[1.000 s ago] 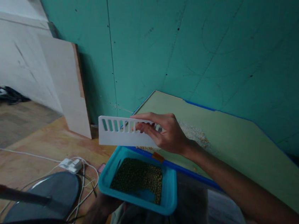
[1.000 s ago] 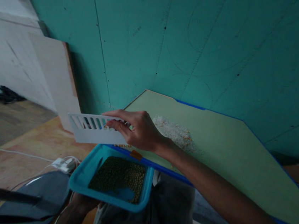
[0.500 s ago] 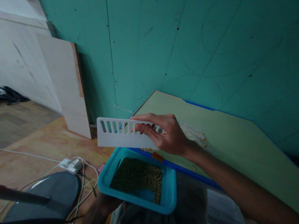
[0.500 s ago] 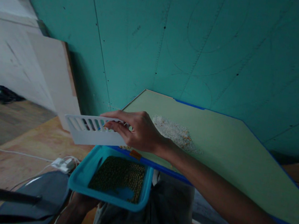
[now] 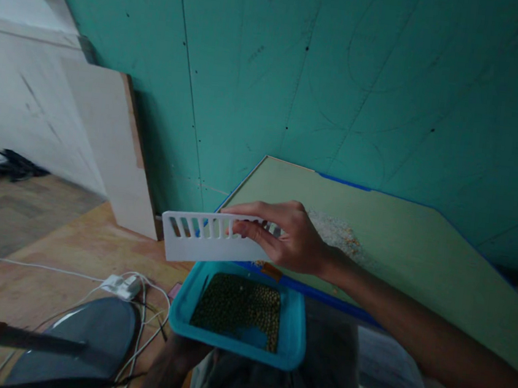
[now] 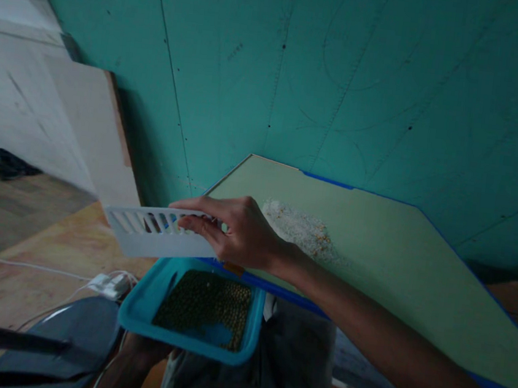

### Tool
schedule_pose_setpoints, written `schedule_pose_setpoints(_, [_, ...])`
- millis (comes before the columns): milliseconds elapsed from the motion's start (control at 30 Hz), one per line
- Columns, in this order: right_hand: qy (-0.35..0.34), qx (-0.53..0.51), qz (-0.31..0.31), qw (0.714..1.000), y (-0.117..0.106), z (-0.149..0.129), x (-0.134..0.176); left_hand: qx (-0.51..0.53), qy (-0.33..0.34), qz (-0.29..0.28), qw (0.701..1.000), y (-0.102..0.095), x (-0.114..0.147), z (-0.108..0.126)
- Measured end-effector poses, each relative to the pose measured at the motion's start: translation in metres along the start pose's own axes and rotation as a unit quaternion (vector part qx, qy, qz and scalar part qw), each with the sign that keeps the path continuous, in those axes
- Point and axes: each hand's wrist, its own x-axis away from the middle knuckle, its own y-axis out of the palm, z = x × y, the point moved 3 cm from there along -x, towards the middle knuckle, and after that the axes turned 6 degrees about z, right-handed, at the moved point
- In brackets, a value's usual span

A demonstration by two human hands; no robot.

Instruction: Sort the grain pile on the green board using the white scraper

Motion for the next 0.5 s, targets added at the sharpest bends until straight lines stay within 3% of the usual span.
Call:
schedule_pose_setpoints(100, [-0.009,0.000,0.002,1.000,-0.001,-0.002,0.001,-0.018,0.002,-0.021,1.000,-0.001,0.000,0.000])
schedule_pose_setpoints(267, [-0.013,-0.001,0.007,1.000,-0.002,-0.006,0.002,-0.038,0.012,-0.006,0.999,0.005,-0.001,0.004])
schedule_pose_setpoints(500, [-0.002,-0.008,0.032,0.999,-0.006,-0.013,0.009,-0.038,0.032,0.116,0.992,0.013,0.005,0.008])
